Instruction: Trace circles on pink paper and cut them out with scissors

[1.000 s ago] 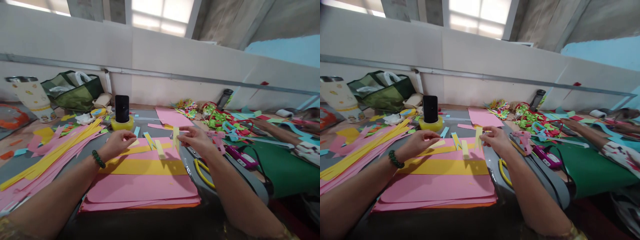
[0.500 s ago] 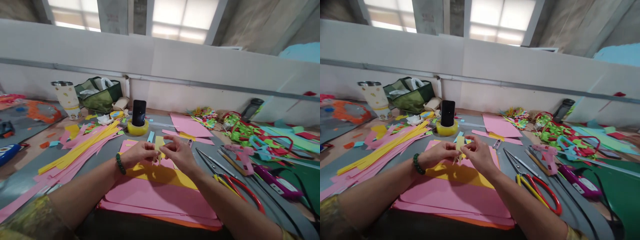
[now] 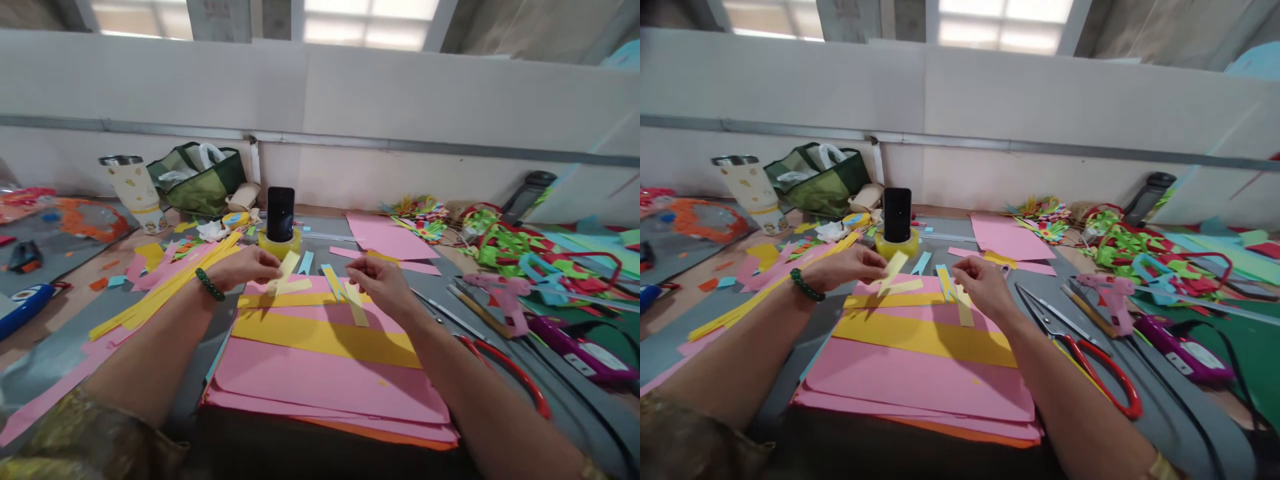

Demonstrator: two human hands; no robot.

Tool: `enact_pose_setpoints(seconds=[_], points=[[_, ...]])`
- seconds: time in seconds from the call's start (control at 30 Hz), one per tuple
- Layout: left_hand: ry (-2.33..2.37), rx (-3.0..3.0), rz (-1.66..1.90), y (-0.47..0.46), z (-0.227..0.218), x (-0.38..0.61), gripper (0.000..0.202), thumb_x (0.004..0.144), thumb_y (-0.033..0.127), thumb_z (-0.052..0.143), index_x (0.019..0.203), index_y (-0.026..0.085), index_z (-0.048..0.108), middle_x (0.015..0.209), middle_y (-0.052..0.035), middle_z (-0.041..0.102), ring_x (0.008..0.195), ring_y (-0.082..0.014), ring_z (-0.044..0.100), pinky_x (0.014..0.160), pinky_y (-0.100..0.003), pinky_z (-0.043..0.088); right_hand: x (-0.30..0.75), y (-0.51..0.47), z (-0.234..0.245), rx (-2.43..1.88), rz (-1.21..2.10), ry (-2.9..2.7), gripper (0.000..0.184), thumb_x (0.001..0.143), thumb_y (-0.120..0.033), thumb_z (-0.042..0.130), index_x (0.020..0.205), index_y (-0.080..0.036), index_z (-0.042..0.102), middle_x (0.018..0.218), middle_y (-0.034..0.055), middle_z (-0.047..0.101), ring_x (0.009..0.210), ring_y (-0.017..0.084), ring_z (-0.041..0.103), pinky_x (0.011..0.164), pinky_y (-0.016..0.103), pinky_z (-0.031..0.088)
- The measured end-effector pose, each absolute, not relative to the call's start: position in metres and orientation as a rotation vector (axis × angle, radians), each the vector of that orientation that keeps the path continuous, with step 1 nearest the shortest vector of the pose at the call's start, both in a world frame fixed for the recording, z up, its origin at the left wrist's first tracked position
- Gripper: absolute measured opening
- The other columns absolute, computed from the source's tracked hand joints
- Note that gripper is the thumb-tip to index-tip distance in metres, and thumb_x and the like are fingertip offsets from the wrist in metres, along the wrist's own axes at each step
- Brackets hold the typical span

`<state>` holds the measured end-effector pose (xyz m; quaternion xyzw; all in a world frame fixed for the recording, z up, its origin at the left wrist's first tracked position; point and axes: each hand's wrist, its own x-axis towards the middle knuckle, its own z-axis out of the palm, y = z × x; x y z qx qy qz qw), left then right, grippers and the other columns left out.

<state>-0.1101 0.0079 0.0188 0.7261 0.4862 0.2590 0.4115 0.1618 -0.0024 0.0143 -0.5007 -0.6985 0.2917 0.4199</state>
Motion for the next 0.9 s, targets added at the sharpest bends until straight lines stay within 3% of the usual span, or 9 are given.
enact_pose_setpoints(seconds=[0.2, 0.3, 0.4, 0.6, 0.77, 0.9], points=[[1.414, 2.106, 0.476, 0.008, -0.004, -0.091, 0.024, 0.070, 0.036, 0.059, 0.054, 0.018, 0.055, 0.048, 0.0022, 0.050, 0.050, -0.0130, 0.047, 0.049, -0.025, 0.030, 0.153, -0.006, 0.009, -1.255, 0.749, -1.833, 0.019, 0.074, -0.033, 0.058, 0.076, -0.015, 0.064, 0.062, 0.0006, 0.061, 0.052, 0.010, 0.052, 0.048, 0.022, 0.043], [1.454, 2.213, 0.518, 0.010, -0.011, -0.084, 0.012, 0.069, 0.030, 0.060, 0.066, 0.019, 0.059, 0.067, -0.0011, 0.059, 0.066, -0.0167, 0.054, 0.057, -0.026, 0.034, 0.152, -0.006, 0.005, -1.252, 0.756, -1.861, 0.020, 0.075, -0.033, 0.056, 0.077, -0.015, 0.064, 0.064, 0.0007, 0.061, 0.054, 0.011, 0.052, 0.049, 0.022, 0.043], [1.505, 2.242, 0.524, 0.012, -0.013, -0.083, 0.017, 0.068, 0.029, 0.061, 0.082, 0.018, 0.061, 0.082, -0.0037, 0.063, 0.075, -0.0186, 0.056, 0.060, -0.026, 0.036, 0.150, -0.005, 0.000, -1.255, 0.758, -1.889, 0.021, 0.077, -0.034, 0.055, 0.079, -0.015, 0.064, 0.066, 0.0009, 0.061, 0.055, 0.011, 0.052, 0.050, 0.022, 0.043], [1.566, 2.193, 0.396, 0.009, -0.010, -0.078, 0.012, 0.069, 0.025, 0.057, 0.060, 0.018, 0.056, 0.054, 0.0007, 0.054, 0.057, -0.0155, 0.052, 0.050, -0.025, 0.029, 0.147, -0.008, 0.000, -1.282, 0.732, -1.977, 0.020, 0.078, -0.032, 0.053, 0.080, -0.015, 0.064, 0.066, 0.0005, 0.061, 0.057, 0.012, 0.053, 0.052, 0.023, 0.041], [1.569, 2.131, 0.471, 0.009, -0.012, -0.077, 0.004, 0.067, 0.022, 0.058, 0.069, 0.019, 0.058, 0.064, -0.0001, 0.060, 0.062, -0.0171, 0.054, 0.052, -0.025, 0.031, 0.145, -0.014, 0.019, -1.315, 0.690, -2.109, 0.017, 0.077, -0.028, 0.054, 0.081, -0.017, 0.066, 0.068, 0.0003, 0.063, 0.059, 0.013, 0.052, 0.055, 0.024, 0.039], [1.532, 2.023, 0.550, 0.010, -0.017, -0.077, 0.013, 0.063, 0.021, 0.061, 0.075, 0.019, 0.058, 0.065, 0.0013, 0.059, 0.060, -0.0160, 0.052, 0.053, -0.025, 0.031, 0.137, -0.003, 0.027, -1.365, 0.711, -2.188, 0.013, 0.069, -0.025, 0.063, 0.079, -0.018, 0.068, 0.072, 0.0012, 0.065, 0.061, 0.014, 0.054, 0.056, 0.024, 0.038]])
